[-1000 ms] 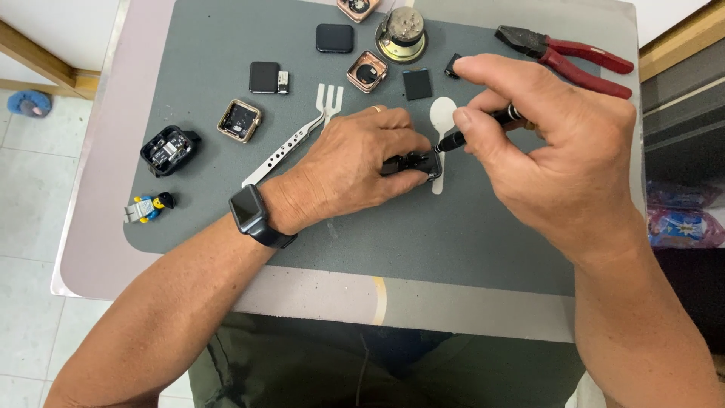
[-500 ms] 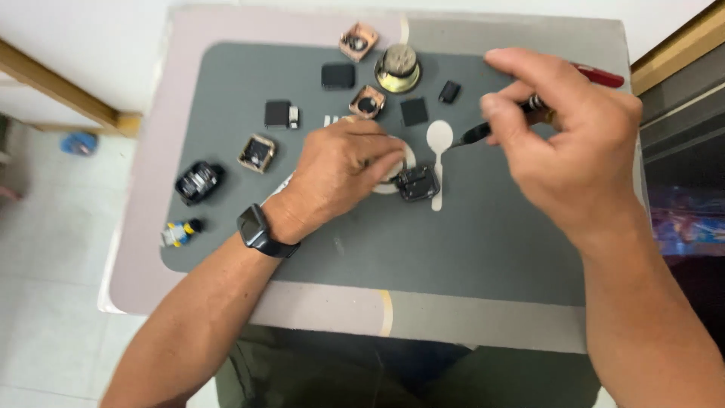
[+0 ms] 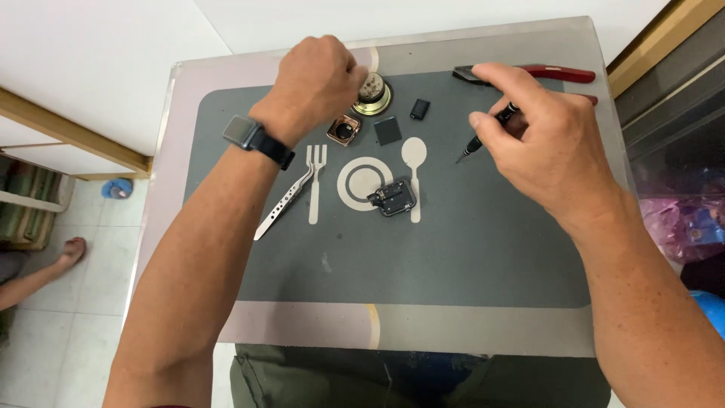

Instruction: The person uses a small screwdriver to work on the internal components of a disassembled smartwatch. They manipulate the device on a gray mat, occasionally adjusting its position while other watch parts and tools remain nearby.

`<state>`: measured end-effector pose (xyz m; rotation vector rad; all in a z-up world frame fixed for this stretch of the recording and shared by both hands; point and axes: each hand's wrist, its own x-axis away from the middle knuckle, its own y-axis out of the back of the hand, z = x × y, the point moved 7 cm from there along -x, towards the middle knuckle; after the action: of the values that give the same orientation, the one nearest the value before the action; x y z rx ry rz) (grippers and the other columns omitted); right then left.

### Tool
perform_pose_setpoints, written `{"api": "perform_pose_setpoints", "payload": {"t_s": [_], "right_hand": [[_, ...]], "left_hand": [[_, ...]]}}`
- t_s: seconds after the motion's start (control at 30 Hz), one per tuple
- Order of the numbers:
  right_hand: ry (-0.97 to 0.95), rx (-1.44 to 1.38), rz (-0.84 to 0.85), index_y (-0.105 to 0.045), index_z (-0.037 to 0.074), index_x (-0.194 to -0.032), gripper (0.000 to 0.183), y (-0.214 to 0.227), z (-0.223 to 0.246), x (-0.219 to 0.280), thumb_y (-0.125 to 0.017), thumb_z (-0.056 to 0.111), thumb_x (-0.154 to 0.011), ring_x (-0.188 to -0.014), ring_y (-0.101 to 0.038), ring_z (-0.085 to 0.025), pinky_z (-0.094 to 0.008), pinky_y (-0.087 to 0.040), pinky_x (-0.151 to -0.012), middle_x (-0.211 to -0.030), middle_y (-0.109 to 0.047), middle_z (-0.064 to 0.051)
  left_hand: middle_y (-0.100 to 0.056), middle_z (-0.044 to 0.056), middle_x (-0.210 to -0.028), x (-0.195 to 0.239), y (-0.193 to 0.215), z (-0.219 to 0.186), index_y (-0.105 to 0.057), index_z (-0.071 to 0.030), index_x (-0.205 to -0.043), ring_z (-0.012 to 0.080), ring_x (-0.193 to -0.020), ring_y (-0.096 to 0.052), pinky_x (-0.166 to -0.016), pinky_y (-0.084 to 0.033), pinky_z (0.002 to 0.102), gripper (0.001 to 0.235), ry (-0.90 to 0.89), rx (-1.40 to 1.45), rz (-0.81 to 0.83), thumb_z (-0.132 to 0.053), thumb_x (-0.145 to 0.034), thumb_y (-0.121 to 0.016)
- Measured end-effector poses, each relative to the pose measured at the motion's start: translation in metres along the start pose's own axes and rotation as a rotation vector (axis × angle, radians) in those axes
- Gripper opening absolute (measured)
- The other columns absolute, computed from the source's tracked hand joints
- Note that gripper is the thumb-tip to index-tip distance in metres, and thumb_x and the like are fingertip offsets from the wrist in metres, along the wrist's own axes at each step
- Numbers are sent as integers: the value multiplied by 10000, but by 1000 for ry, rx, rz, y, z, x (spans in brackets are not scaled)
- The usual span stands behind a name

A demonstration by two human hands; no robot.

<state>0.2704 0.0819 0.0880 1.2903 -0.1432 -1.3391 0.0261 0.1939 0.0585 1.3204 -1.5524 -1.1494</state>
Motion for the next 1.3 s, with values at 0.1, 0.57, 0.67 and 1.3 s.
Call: {"api": "perform_pose_setpoints", "payload": {"t_s": [0.1, 0.57, 0.67, 1.3], "right_hand": [[8, -15, 10, -702, 8, -1373, 432, 3, 2, 0, -824, -25, -960, -587, -592, -173, -323, -506, -597, -880, -713, -74], [79, 21, -100, -690, 6, -1437, 480, 6, 15, 9, -864, -26, -991, -720, -652, -199, -339, -519, -668, -909, -726, -75], [169, -27, -161, -652, -29, -1453, 504, 6, 33, 16, -917, -53, -1024, -717, -633, -179, -303, -483, -627, -955, -745, -78], [358, -79, -100, -650, -66, -1361, 417, -32, 65, 29, -915, -50, -1039, -759, -669, -250, -363, -554, -700, -923, -728, -125]], "left_hand": [[-327, 24, -564, -6, -9, 1, -321, -115, -583, 230, -570, -295, -495, -323, 380, 543, -13, -65, 30, -202, -1050, -586], [-566, 44, -602, 87, 48, -23, -631, -74, -692, 160, -510, -478, -495, -418, 320, 418, -222, 133, -26, -253, -1066, -684], [-764, 76, -941, 120, 4, -22, -717, -82, -1083, 191, -787, -670, -712, -525, 324, 341, -323, 219, 63, -383, -925, -740], [-636, 19, -1005, 141, -52, -26, -703, -137, -1177, 276, -887, -673, -601, -521, 436, 468, -470, 240, -92, -435, -829, -800]]}}
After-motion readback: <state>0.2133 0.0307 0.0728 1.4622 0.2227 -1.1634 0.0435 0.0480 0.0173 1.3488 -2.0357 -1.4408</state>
